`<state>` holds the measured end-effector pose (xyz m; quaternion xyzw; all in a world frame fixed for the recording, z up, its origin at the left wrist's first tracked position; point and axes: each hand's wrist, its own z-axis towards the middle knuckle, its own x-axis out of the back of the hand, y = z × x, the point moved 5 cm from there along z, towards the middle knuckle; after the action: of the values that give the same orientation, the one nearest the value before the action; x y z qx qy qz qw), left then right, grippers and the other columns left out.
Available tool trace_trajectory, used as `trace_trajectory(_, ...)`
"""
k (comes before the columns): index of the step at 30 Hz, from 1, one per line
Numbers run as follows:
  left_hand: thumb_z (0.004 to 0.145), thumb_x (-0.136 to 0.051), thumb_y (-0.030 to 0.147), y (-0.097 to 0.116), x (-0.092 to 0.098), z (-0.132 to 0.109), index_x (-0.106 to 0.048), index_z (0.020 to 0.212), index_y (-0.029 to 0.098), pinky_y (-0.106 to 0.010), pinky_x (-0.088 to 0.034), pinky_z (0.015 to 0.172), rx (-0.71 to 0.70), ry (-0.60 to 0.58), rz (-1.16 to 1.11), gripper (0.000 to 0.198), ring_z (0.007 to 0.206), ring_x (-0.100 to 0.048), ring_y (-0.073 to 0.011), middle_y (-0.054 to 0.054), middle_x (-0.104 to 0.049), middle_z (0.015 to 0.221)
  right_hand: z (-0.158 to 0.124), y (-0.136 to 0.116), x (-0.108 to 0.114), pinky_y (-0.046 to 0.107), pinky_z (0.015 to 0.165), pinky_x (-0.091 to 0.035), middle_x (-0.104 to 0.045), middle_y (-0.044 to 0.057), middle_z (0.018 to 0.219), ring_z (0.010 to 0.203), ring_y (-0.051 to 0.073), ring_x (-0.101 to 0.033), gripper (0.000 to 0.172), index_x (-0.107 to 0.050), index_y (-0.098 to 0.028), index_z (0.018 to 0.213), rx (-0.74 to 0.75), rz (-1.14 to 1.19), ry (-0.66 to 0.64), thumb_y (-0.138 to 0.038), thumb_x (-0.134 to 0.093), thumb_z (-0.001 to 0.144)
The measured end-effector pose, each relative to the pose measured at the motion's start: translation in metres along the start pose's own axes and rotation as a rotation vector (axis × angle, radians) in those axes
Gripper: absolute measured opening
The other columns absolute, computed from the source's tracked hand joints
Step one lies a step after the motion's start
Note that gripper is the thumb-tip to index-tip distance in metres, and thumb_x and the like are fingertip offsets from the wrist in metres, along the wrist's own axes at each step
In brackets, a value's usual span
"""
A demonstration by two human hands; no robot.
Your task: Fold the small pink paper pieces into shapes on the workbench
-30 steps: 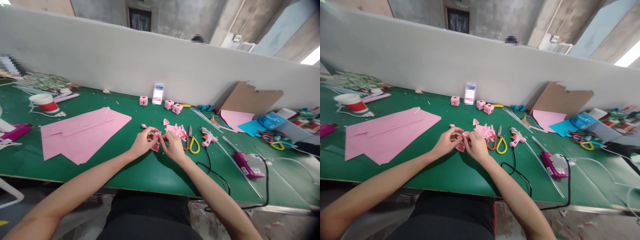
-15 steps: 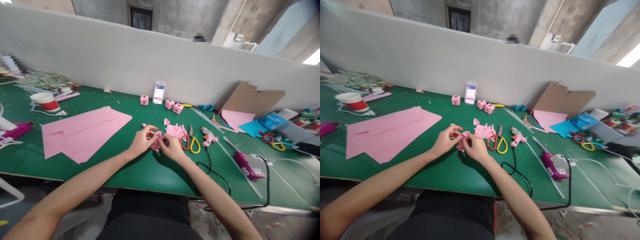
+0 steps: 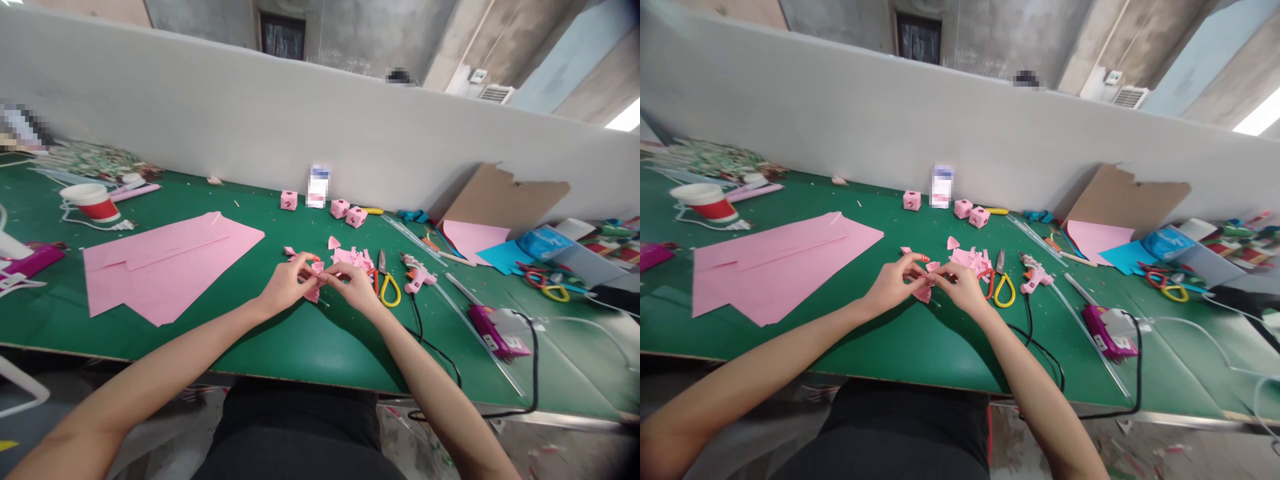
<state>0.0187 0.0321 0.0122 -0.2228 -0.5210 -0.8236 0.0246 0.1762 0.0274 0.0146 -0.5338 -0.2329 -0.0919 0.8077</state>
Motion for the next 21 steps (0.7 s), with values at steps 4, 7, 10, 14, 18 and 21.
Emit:
trace_trajectory(4,0.082,-0.067,0.033,-0.0010,-0.0016,-0.0003,-0.056,0.112,0.019,-0.029,-0.059,0.071,0.000,-0.023,0.003,0.034,0.074,-0.072,-0.0173,-0.004,-0.074,0.085,-0.0024,-0.0066,0.0016,0.027,0.065,-0.046,-0.071,0.003,0.080,0.072,0.016,-0.062,0.021,-0.072,-0.021,0.086,0.119,-0.147,-0.019,-0.039,-0.064,0.088)
trace_trajectory(7,0.083,-0.066,0.034,-0.0030,-0.0031,-0.0006,-0.056,0.110,0.019,-0.029,-0.059,0.069,-0.003,-0.034,0.019,0.033,0.072,-0.072,-0.0172,-0.003,-0.073,0.083,-0.0048,-0.0084,-0.0017,0.028,0.067,-0.046,-0.069,0.004,0.083,0.074,0.016,-0.061,0.018,-0.070,-0.020,0.090,0.213,-0.275,-0.029,-0.034,-0.058,0.093)
trace_trajectory(10,0.083,-0.065,0.033,-0.0037,-0.0038,-0.0006,-0.055,0.111,0.019,-0.029,-0.059,0.068,-0.011,-0.029,0.041,0.033,0.073,-0.072,-0.0177,-0.004,-0.073,0.083,-0.0060,-0.0064,-0.0054,0.029,0.068,-0.046,-0.067,0.005,0.084,0.076,0.017,-0.060,0.016,-0.067,-0.019,0.089,0.235,-0.325,-0.021,-0.030,-0.055,0.094)
trace_trajectory(14,0.084,-0.062,0.031,-0.0013,-0.0043,-0.0011,-0.052,0.116,0.018,-0.030,-0.059,0.070,-0.020,-0.039,0.048,0.036,0.074,-0.072,-0.0176,-0.005,-0.073,0.086,-0.0064,-0.0067,-0.0069,0.028,0.067,-0.045,-0.065,0.004,0.081,0.075,0.016,-0.059,0.017,-0.063,-0.019,0.085,0.228,-0.315,-0.007,-0.029,-0.053,0.095)
trace_trajectory(18,0.085,-0.061,0.032,-0.0002,-0.0046,-0.0016,-0.051,0.117,0.017,-0.030,-0.059,0.071,-0.017,-0.061,0.030,0.037,0.074,-0.071,-0.0174,-0.005,-0.072,0.089,-0.0068,-0.0106,-0.0044,0.028,0.067,-0.045,-0.065,0.004,0.079,0.073,0.016,-0.059,0.018,-0.062,-0.019,0.082,0.223,-0.307,0.023,-0.029,-0.053,0.094)
trace_trajectory(21,0.083,-0.065,0.038,-0.0024,-0.0054,-0.0008,-0.052,0.119,0.017,-0.030,-0.059,0.069,-0.001,-0.093,-0.069,0.043,0.076,-0.071,-0.0179,-0.007,-0.072,0.094,-0.0060,-0.0103,-0.0014,0.028,0.064,-0.045,-0.065,0.003,0.076,0.069,0.016,-0.058,0.018,-0.063,-0.019,0.081,0.187,-0.279,0.076,-0.030,-0.054,0.093)
